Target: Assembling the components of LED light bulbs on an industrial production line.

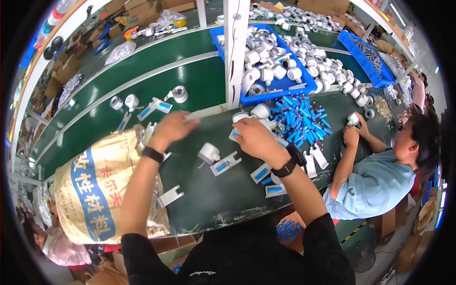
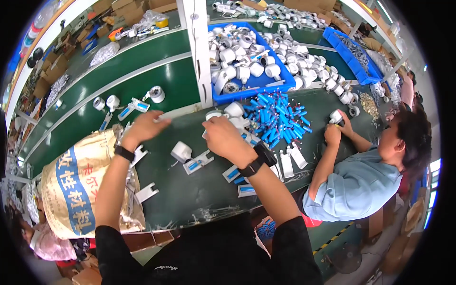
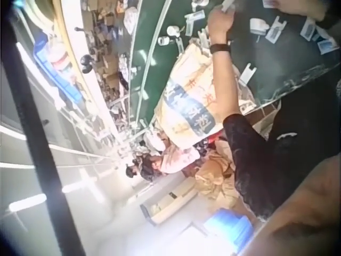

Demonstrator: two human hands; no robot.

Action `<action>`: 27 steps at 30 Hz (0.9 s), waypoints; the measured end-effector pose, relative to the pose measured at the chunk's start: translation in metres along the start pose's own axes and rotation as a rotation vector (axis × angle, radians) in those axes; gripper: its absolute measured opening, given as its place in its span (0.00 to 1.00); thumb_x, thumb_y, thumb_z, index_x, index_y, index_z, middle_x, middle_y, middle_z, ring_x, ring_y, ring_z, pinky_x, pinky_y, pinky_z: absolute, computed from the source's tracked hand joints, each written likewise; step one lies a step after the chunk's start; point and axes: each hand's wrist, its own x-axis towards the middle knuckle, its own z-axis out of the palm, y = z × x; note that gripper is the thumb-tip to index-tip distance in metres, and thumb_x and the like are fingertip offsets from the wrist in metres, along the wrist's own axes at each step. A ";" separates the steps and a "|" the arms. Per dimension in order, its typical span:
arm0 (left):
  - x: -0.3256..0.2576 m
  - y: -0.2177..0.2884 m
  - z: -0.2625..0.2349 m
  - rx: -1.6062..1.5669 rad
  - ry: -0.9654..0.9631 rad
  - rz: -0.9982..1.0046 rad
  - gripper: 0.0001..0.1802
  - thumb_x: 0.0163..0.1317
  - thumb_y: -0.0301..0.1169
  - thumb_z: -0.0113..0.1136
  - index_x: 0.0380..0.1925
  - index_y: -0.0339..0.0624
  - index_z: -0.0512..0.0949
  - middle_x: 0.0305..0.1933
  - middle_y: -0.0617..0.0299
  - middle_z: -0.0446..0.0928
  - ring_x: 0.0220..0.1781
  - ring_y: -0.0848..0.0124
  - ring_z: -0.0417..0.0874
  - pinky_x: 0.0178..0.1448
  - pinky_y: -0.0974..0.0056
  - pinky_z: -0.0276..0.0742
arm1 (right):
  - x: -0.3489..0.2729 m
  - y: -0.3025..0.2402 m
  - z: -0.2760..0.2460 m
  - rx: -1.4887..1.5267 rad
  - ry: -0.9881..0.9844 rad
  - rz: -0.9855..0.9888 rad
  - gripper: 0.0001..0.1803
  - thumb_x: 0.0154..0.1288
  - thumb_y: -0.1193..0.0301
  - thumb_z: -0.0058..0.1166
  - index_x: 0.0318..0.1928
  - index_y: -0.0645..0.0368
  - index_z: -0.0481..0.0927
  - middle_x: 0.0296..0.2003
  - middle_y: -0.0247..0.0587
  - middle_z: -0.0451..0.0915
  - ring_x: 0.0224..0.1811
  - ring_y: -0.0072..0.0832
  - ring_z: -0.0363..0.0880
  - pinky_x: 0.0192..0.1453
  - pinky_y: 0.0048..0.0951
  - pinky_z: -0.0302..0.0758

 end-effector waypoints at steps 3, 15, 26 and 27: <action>-0.036 0.029 0.039 -0.075 -0.302 -0.111 0.44 0.60 0.67 0.59 0.54 0.32 0.80 0.49 0.43 0.83 0.53 0.48 0.84 0.58 0.55 0.78 | -0.010 -0.029 0.029 0.266 -0.187 0.150 0.23 0.59 0.66 0.64 0.53 0.65 0.79 0.47 0.55 0.83 0.52 0.52 0.81 0.56 0.45 0.77; -0.035 0.023 0.038 0.137 -0.126 -0.378 0.43 0.52 0.71 0.61 0.37 0.37 0.87 0.42 0.48 0.87 0.48 0.53 0.88 0.51 0.53 0.83 | -0.026 -0.075 0.105 0.524 0.144 0.458 0.07 0.62 0.70 0.62 0.40 0.55 0.83 0.30 0.48 0.84 0.39 0.49 0.84 0.44 0.47 0.79; -0.006 0.040 0.055 0.342 0.052 -0.412 0.44 0.67 0.70 0.42 0.42 0.38 0.87 0.48 0.46 0.86 0.52 0.51 0.87 0.50 0.51 0.83 | -0.035 -0.053 0.112 0.083 0.368 0.142 0.11 0.56 0.75 0.60 0.41 0.56 0.80 0.31 0.45 0.79 0.36 0.46 0.79 0.41 0.48 0.75; -0.008 0.035 0.056 0.341 0.085 -0.445 0.42 0.67 0.69 0.43 0.42 0.39 0.87 0.48 0.47 0.86 0.52 0.52 0.87 0.49 0.50 0.83 | -0.031 -0.056 0.116 0.090 0.390 0.108 0.11 0.55 0.74 0.60 0.40 0.56 0.80 0.31 0.44 0.79 0.35 0.46 0.79 0.40 0.47 0.74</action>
